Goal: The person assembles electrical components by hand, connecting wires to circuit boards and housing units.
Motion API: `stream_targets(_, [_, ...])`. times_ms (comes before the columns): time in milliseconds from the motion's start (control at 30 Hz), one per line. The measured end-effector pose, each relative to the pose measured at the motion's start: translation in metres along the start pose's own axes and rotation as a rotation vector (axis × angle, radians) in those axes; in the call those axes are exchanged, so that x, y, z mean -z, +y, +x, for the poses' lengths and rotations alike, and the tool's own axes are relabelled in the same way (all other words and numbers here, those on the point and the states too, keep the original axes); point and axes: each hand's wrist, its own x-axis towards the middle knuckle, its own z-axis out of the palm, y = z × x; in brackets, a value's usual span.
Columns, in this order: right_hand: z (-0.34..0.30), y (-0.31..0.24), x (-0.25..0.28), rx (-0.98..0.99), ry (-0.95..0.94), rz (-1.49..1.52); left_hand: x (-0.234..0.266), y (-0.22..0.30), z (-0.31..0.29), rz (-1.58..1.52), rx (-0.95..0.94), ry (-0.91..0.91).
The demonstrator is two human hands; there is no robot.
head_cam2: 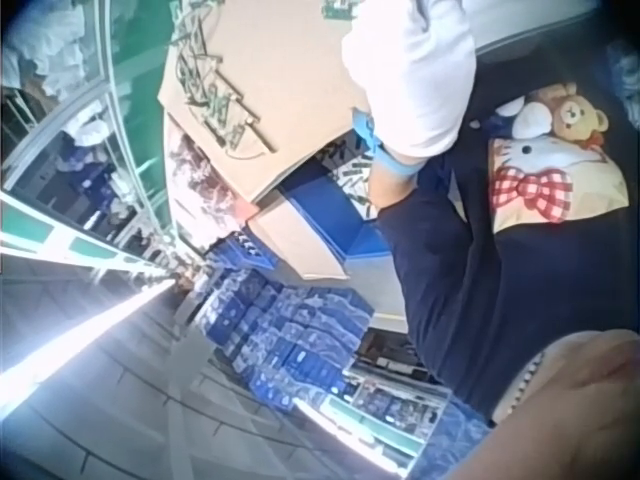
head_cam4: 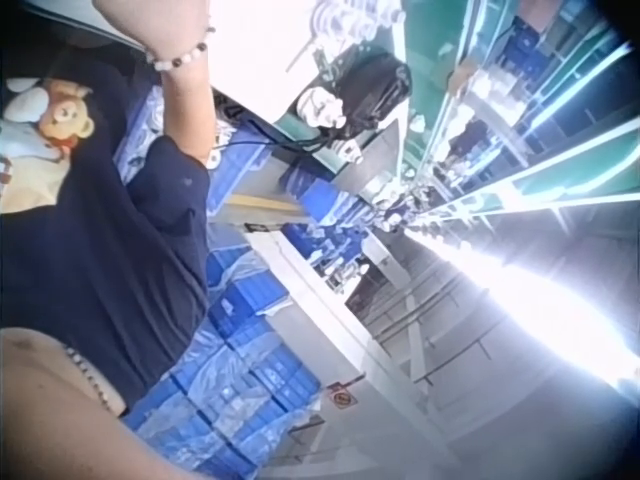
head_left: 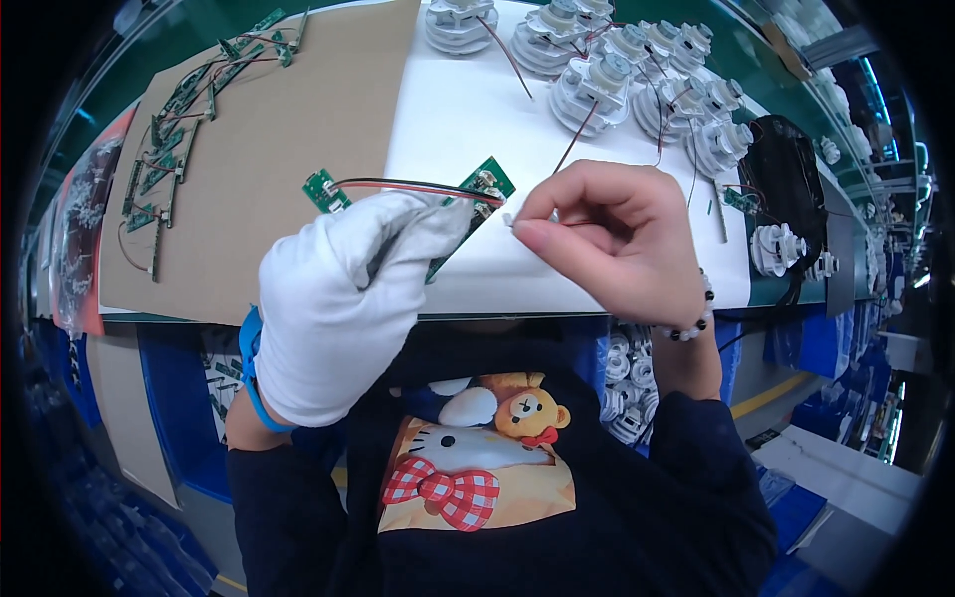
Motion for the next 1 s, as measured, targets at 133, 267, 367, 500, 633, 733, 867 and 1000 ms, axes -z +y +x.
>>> stream_targets(133, [0.005,-0.003,0.009,-0.122,-0.055,0.111,-0.002,0.004,-0.003,-0.032,-0.01,-0.041])
stream_targets(267, [0.009,-0.004,0.006,-0.208,-0.088,0.134,-0.002,0.002,-0.006,0.06,-0.144,-0.034])
stream_targets(367, [0.009,-0.006,0.006,-0.206,-0.104,0.159,0.0,0.0,-0.007,0.099,-0.234,-0.046])
stream_targets(500, [0.01,-0.005,0.01,-0.192,-0.186,0.2,0.0,-0.001,-0.008,0.133,-0.241,-0.034])
stream_targets(633, [0.01,-0.011,0.009,-0.257,-0.186,0.186,0.002,0.0,-0.009,0.165,-0.279,-0.057])
stream_targets(733, [0.012,-0.011,0.009,-0.254,-0.196,0.195,0.003,0.002,-0.009,0.198,-0.27,-0.078])
stream_targets(867, [0.01,-0.009,0.009,-0.232,-0.154,0.198,0.005,0.001,-0.011,0.261,-0.306,-0.098])
stream_targets(1000, [0.006,-0.002,0.004,-0.051,-0.084,0.022,0.005,0.0,-0.011,0.27,-0.35,-0.078])
